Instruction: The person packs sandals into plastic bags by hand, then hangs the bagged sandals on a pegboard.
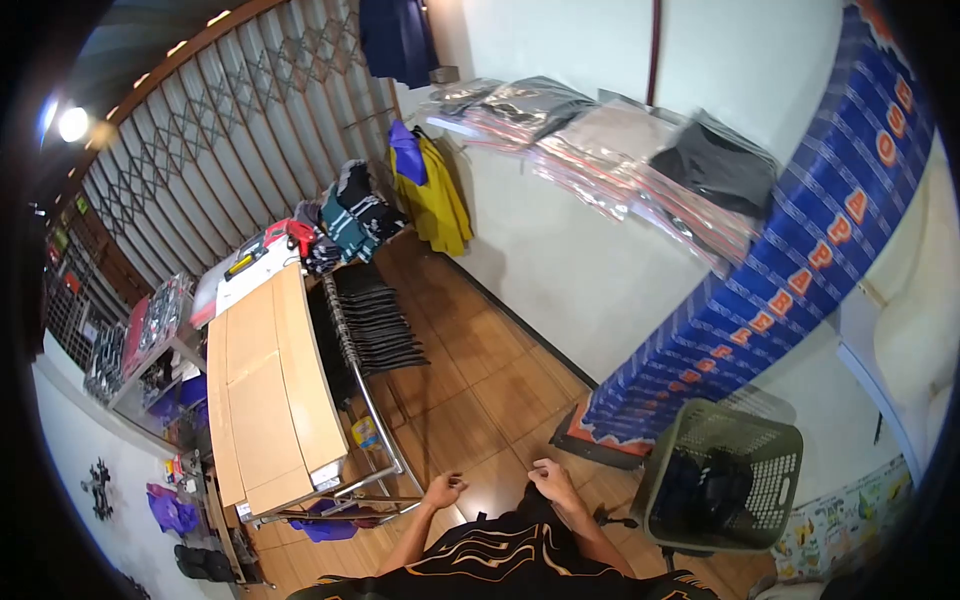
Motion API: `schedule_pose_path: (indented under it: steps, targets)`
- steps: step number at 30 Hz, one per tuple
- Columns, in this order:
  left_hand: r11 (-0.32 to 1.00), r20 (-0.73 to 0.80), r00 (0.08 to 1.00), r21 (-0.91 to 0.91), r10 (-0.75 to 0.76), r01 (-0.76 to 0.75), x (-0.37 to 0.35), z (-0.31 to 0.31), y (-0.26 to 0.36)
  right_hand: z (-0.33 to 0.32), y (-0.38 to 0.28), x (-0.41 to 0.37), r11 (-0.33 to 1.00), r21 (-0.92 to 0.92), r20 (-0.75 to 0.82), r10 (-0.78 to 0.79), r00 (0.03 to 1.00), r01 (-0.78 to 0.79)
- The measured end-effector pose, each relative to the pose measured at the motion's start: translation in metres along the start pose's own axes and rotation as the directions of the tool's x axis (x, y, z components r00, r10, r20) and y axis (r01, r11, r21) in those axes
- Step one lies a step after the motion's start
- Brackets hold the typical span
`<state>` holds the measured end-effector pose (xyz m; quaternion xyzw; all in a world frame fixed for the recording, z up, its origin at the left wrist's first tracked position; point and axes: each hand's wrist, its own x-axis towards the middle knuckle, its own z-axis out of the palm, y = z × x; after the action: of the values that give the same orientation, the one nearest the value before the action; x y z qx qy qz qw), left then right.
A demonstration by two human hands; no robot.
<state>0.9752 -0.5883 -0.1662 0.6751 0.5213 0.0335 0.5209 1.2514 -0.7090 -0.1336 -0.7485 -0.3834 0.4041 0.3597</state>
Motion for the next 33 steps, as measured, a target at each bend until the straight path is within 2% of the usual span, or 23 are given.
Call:
schedule_pose_path:
  steps: [1, 3, 4, 6, 9, 11, 12, 14, 15, 17, 20, 22, 23, 25, 26, 28, 29, 31, 33]
  targets:
    - [1.0, -0.014, 1.0, -0.008, -0.004, 0.004, 0.011, 0.005, 0.002, -0.001, 0.002, 0.012, 1.0, -0.004, 0.006, -0.003, 1.0, 0.003]
    - [0.997, 0.089, 0.993, -0.012, 0.076, -0.076, 0.036, 0.012, 0.008, -0.003, 0.006, 0.036, 1.0, 0.011, 0.019, 0.009, 1.0, -0.009]
    - [0.997, 0.078, 0.994, -0.015, 0.076, -0.075, 0.043, 0.008, 0.023, -0.005, 0.007, 0.049, 0.999, 0.029, 0.02, 0.03, 0.999, -0.03]
    - [0.99, 0.119, 0.986, -0.087, 0.119, -0.11, 0.059, -0.001, 0.054, -0.007, 0.011, 0.078, 0.999, -0.018, 0.009, -0.027, 1.0, 0.027]
    - [0.987, 0.102, 0.984, -0.084, 0.145, -0.136, 0.103, -0.014, 0.074, -0.002, 0.031, 0.128, 1.0, -0.027, 0.02, -0.001, 1.0, 0.001]
    - [0.985, 0.08, 0.983, -0.062, 0.165, -0.16, 0.135, -0.028, 0.091, -0.006, 0.031, 0.161, 0.996, 0.091, 0.023, 0.02, 1.0, -0.022]
    - [0.987, 0.072, 0.985, -0.028, 0.159, -0.157, 0.148, -0.036, 0.101, -0.009, 0.029, 0.178, 0.996, 0.088, 0.024, 0.015, 1.0, -0.017]
    - [0.986, 0.063, 0.984, 0.005, 0.166, -0.167, 0.18, -0.052, 0.126, -0.018, 0.023, 0.221, 0.996, 0.074, 0.039, -0.043, 0.998, 0.04]
    - [0.989, 0.073, 0.986, -0.004, 0.149, -0.149, 0.194, -0.059, 0.139, -0.027, 0.015, 0.241, 0.983, -0.027, 0.022, -0.182, 0.983, 0.182]
    - [0.992, 0.083, 0.988, -0.016, 0.127, -0.127, 0.22, -0.07, 0.163, -0.044, 0.002, 0.281, 0.988, 0.031, 0.042, -0.155, 0.987, 0.153]
    - [0.984, 0.036, 0.984, -0.002, 0.176, -0.177, 0.255, -0.097, 0.203, -0.068, -0.046, 0.338, 0.983, 0.12, 0.076, -0.145, 0.986, 0.136]
    - [0.957, -0.098, 0.962, -0.117, 0.255, -0.265, 0.268, -0.117, 0.237, -0.09, -0.099, 0.361, 0.977, 0.162, 0.077, -0.151, 0.986, 0.137]
    - [0.957, -0.097, 0.963, -0.124, 0.25, -0.261, 0.279, -0.126, 0.248, -0.093, -0.111, 0.379, 0.979, 0.157, 0.082, -0.146, 0.986, 0.132]
    - [0.894, -0.217, 0.92, -0.247, 0.326, -0.375, 0.302, -0.148, 0.268, -0.098, -0.137, 0.417, 0.961, 0.194, 0.112, -0.219, 0.969, 0.195]
    - [0.893, -0.217, 0.921, -0.254, 0.323, -0.373, 0.312, -0.16, 0.277, -0.1, -0.151, 0.432, 0.963, 0.188, 0.115, -0.215, 0.97, 0.191]
    - [0.84, -0.344, 0.86, -0.263, 0.378, -0.474, 0.331, -0.188, 0.299, -0.104, -0.193, 0.451, 0.941, 0.153, 0.125, -0.321, 0.939, 0.302]
    - [0.838, -0.339, 0.862, -0.269, 0.378, -0.474, 0.344, -0.202, 0.307, -0.106, -0.214, 0.46, 0.943, 0.148, 0.122, -0.316, 0.941, 0.297]
    - [0.725, -0.424, 0.786, -0.341, 0.449, -0.598, 0.374, -0.232, 0.324, -0.108, -0.251, 0.478, 0.914, 0.218, 0.143, -0.377, 0.915, 0.343]
    - [0.695, -0.443, 0.765, -0.351, 0.468, -0.628, 0.401, -0.268, 0.347, -0.109, -0.288, 0.499, 0.908, 0.249, 0.139, -0.379, 0.915, 0.338]
